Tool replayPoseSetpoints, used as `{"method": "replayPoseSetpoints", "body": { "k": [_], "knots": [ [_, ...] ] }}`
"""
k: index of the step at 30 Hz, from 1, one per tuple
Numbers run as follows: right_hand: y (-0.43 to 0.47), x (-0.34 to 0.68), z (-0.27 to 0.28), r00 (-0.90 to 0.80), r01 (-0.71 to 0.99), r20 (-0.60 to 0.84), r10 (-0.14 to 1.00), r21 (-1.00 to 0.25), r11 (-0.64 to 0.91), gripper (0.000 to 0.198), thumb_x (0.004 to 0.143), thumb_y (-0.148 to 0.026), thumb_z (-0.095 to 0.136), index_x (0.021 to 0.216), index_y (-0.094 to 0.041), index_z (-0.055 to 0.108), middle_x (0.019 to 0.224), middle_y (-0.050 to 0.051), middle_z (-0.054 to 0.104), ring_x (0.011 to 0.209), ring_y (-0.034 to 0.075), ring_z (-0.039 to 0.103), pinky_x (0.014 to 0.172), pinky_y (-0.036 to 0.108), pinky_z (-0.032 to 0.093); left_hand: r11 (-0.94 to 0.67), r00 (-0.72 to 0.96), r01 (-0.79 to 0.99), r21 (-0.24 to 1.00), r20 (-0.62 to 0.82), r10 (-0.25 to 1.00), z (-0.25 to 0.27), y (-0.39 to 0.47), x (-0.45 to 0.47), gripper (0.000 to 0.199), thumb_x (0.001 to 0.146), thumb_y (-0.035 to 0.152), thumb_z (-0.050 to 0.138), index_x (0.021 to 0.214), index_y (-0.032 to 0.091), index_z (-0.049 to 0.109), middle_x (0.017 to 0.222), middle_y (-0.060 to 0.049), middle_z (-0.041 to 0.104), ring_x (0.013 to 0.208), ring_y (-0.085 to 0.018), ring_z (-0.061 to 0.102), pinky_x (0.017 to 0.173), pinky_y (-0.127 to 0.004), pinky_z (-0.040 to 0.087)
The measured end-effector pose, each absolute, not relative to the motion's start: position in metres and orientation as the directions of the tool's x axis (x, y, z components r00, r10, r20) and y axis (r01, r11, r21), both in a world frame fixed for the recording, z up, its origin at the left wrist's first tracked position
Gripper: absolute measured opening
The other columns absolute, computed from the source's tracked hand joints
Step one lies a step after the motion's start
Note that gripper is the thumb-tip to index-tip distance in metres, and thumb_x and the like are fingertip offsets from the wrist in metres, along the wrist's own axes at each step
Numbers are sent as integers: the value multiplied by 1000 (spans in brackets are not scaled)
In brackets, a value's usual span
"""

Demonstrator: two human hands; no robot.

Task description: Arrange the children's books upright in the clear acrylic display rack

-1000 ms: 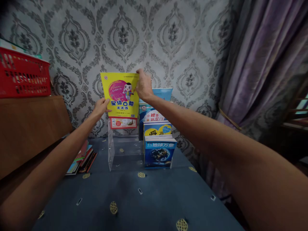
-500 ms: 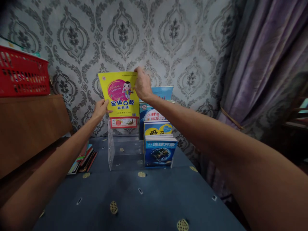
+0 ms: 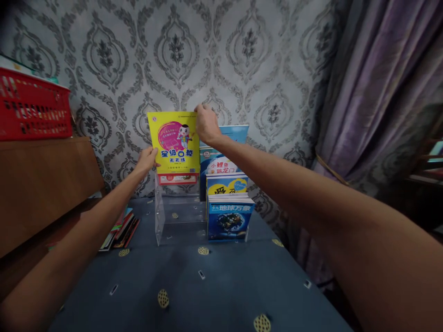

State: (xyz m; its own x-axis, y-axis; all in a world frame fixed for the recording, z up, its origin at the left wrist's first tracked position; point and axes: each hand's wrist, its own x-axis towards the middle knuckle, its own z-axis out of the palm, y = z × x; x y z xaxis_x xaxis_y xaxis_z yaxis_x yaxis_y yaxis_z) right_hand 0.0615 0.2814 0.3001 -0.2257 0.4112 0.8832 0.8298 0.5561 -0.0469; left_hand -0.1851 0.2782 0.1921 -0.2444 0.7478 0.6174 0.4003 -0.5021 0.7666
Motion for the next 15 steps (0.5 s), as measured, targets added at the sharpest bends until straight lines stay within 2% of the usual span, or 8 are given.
{"method": "replayPoseSetpoints", "body": {
  "k": [5, 10, 15],
  "knots": [
    [284, 61, 297, -248, 828, 864, 438, -46, 559, 38, 103, -35, 29, 124, -18, 57, 123, 17, 61, 115, 34, 54, 97, 48, 46, -463, -256, 469, 752, 617, 744, 188, 284, -185, 26, 89, 40, 50, 81, 17, 59, 75, -3, 64, 66, -15, 62, 51, -22, 54],
    [281, 62, 302, -272, 889, 825, 496, 18, 458, 37, 100, -27, 33, 124, -17, 60, 128, 19, 62, 119, 38, 52, 99, 53, 41, -426, -273, 586, 690, 662, 698, 194, 287, -187, 27, 86, 34, 51, 64, 20, 53, 64, -2, 60, 75, -22, 63, 65, -28, 52],
    [282, 55, 304, -314, 913, 778, 544, 89, 399, 36, 98, -24, 35, 119, -17, 65, 124, 17, 67, 117, 37, 53, 95, 52, 42, -369, -267, 679, 635, 682, 681, 191, 287, -191, 34, 83, 28, 54, 51, 23, 43, 55, -3, 54, 85, -28, 64, 78, -33, 48]
  ]
}}
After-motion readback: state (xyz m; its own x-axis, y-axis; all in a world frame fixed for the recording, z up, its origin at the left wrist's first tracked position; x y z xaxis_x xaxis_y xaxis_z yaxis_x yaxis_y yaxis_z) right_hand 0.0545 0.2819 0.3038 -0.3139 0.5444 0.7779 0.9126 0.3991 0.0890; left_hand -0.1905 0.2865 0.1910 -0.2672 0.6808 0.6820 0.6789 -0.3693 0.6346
